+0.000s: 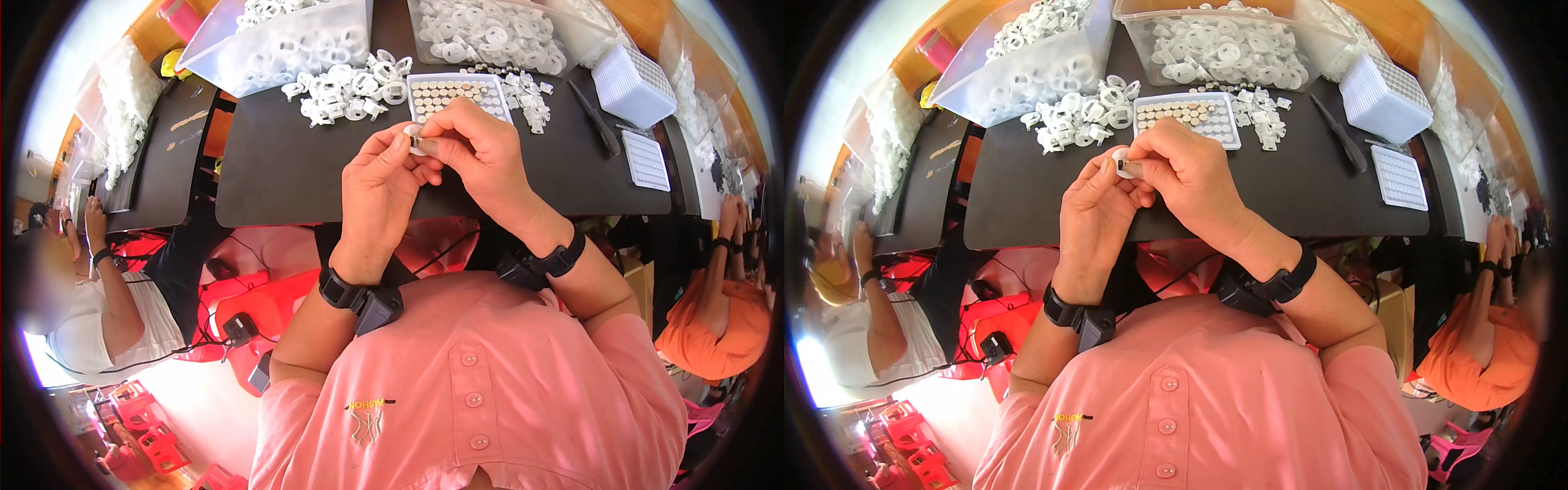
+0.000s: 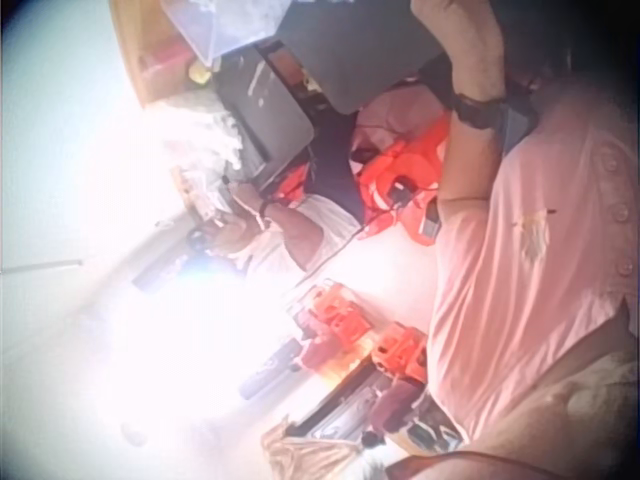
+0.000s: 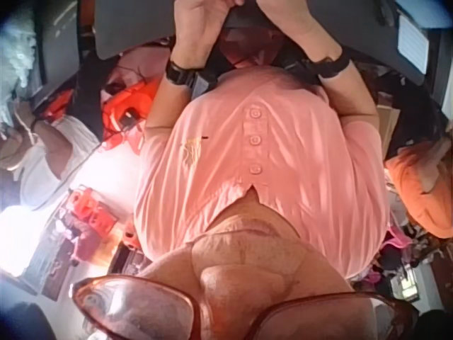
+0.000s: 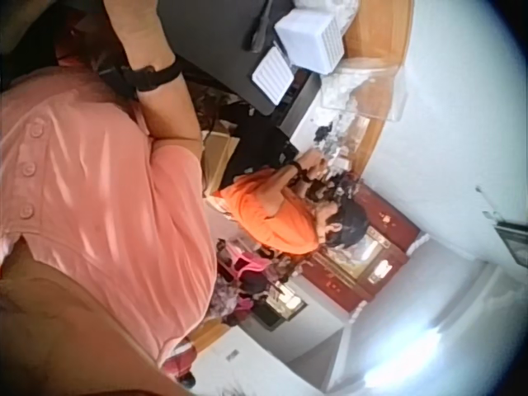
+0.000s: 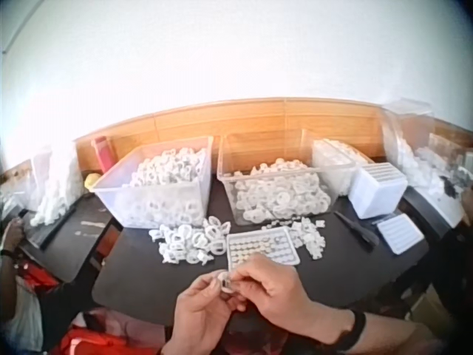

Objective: Assembling small components into circular plastic housings at a workshop desk.

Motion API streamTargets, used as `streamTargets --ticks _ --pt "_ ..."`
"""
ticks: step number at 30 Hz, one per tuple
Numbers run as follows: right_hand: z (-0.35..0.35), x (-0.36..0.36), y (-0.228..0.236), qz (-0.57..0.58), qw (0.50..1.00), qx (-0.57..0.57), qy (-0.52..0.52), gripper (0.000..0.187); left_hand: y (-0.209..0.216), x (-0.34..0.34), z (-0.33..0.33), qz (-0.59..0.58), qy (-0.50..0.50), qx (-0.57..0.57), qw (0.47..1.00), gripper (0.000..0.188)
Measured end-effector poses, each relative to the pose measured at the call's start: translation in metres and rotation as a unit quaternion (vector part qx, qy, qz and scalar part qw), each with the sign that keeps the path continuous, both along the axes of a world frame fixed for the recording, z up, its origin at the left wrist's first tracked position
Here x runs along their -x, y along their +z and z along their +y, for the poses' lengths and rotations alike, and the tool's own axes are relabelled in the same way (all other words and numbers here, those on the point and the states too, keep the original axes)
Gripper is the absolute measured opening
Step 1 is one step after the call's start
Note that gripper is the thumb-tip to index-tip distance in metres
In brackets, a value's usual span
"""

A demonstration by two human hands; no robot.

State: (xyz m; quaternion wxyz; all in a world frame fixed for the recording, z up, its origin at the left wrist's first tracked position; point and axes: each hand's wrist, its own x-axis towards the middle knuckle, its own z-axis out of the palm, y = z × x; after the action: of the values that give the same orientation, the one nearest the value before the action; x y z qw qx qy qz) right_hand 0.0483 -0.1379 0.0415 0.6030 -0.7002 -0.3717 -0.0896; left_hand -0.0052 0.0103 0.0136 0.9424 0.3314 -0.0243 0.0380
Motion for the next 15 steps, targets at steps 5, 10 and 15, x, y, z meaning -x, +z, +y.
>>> streamTargets --ticks 5,10,15 --pt "0.004 -0.002 -0.007 -0.031 0.998 0.004 -0.05 0.01 0.001 -0.001 -0.001 0.008 -0.004 -0.011 1.0 0.025" --pt "0.004 -0.002 -0.01 -0.127 0.986 0.038 -0.103 0.009 0.002 -0.001 0.0 0.007 -0.002 -0.006 1.0 0.024" --pt "-0.003 -0.001 0.004 0.109 0.993 -0.02 0.04 0.006 -0.001 0.0 0.001 0.012 -0.003 -0.005 1.0 0.024"
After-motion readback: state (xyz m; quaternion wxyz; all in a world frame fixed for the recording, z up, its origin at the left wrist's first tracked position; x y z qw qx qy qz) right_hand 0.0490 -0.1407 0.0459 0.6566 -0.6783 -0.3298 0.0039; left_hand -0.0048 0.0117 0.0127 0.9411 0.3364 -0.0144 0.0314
